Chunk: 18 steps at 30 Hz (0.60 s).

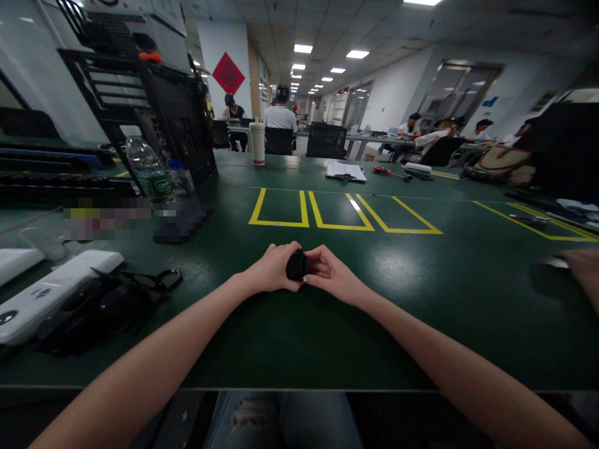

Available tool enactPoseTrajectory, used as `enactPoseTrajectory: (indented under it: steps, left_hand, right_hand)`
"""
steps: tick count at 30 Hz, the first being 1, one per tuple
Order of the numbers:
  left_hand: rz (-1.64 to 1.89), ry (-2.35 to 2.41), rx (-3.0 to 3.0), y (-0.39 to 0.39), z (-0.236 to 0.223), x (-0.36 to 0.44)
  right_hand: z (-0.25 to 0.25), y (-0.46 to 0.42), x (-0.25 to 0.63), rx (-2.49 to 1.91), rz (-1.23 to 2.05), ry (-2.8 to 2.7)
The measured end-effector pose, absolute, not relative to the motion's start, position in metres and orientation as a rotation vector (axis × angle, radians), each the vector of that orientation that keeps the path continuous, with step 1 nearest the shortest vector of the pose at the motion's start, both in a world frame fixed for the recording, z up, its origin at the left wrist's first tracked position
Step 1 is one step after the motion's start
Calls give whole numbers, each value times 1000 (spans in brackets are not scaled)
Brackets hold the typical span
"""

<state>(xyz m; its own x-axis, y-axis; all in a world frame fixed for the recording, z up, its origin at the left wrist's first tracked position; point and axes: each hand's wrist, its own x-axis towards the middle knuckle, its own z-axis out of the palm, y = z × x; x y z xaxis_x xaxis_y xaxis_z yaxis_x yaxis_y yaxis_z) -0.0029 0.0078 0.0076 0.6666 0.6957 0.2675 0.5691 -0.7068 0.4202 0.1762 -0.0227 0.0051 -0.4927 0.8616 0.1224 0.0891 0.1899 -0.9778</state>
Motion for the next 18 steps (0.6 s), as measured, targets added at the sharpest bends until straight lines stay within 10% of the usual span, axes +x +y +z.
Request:
enactPoseTrajectory:
  steps: [18]
  left_hand:
    - [615, 999, 2603, 9, 5, -3]
  right_hand:
    - [4, -24, 174, -896, 1353, -1738]
